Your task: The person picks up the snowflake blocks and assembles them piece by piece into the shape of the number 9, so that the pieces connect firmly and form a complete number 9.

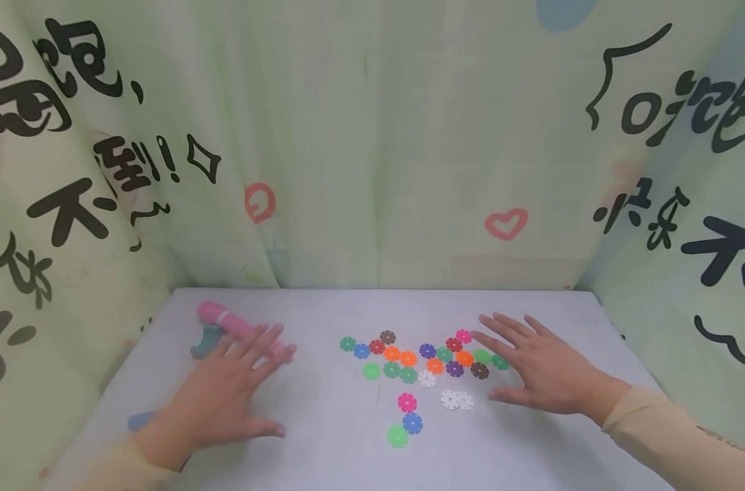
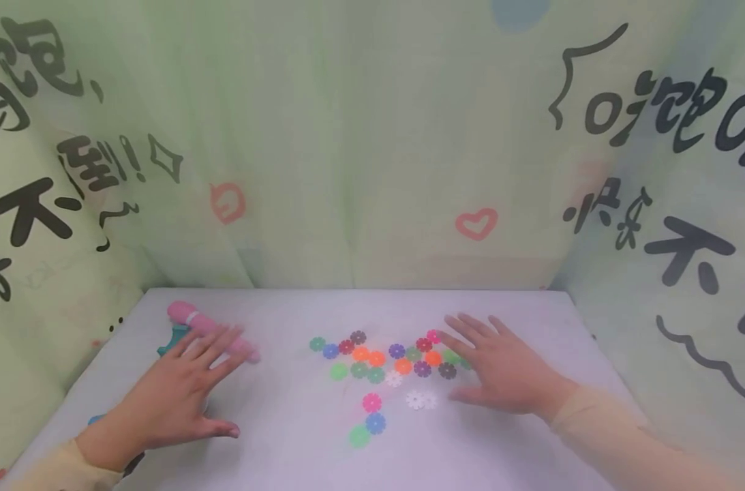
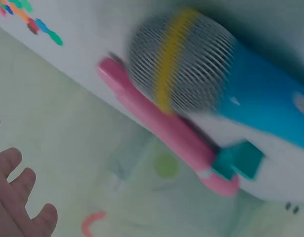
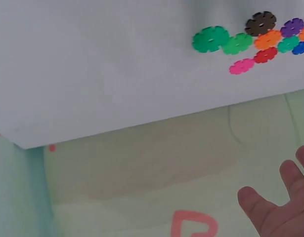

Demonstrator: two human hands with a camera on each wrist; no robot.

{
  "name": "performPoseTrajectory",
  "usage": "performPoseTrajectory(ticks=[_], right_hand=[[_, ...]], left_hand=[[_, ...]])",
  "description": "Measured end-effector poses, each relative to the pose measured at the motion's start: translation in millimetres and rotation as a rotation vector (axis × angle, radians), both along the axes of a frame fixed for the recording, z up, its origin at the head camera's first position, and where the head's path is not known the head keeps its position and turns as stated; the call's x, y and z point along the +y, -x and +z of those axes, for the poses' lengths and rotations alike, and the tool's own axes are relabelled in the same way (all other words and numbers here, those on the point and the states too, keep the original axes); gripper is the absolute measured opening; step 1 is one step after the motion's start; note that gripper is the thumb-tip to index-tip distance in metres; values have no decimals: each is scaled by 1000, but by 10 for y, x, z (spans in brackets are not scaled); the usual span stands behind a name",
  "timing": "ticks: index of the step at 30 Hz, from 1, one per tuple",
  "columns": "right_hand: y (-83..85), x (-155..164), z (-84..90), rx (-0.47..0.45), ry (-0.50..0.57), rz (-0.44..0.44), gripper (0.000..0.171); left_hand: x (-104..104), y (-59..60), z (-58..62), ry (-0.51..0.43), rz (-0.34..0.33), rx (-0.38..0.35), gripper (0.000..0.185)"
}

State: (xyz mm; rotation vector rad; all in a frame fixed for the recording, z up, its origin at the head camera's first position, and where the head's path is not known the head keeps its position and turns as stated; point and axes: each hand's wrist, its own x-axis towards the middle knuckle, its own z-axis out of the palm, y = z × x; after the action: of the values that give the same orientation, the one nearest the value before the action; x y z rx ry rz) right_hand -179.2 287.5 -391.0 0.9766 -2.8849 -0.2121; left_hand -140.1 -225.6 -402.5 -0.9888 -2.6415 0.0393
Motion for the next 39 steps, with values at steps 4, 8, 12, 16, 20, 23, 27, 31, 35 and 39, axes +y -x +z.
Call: performPoseTrajectory(ticks=[4,8,12,16,20,23,27,31,35,39], right_hand=[[-33,-181,-76,-29,35,33,93],[-78,-336,-159,-70,71,74,90],[-142,-446,-254,-119,103,88,89],[-206,-514,-346,-147,133,96,88],[-249,-559,-415,-204,158,101,83],[-265,-579,-453,-250,169,104,80],[-283,-591,-491,-280,192,106,76],[-300,-610,-514,-286,225,123,67],[-320,-644,-516,-281,253,157,53],[-319,-698,-517,-292,284,179,43]], left_hand=[[327,-24,-66,17,12,-113,110],[594,-33,-156,15,-30,-145,109],[829,-29,-256,29,-72,-158,107],[1016,-27,-359,36,-99,-171,105],[1142,-27,-455,36,-114,-210,103],[1208,-27,-504,34,-101,-287,101],[1271,-47,-541,19,-71,-402,98],[1332,-70,-571,-4,-63,-467,89],[1395,-62,-604,-24,-70,-473,74],[1465,-43,-611,-47,-95,-476,59]])
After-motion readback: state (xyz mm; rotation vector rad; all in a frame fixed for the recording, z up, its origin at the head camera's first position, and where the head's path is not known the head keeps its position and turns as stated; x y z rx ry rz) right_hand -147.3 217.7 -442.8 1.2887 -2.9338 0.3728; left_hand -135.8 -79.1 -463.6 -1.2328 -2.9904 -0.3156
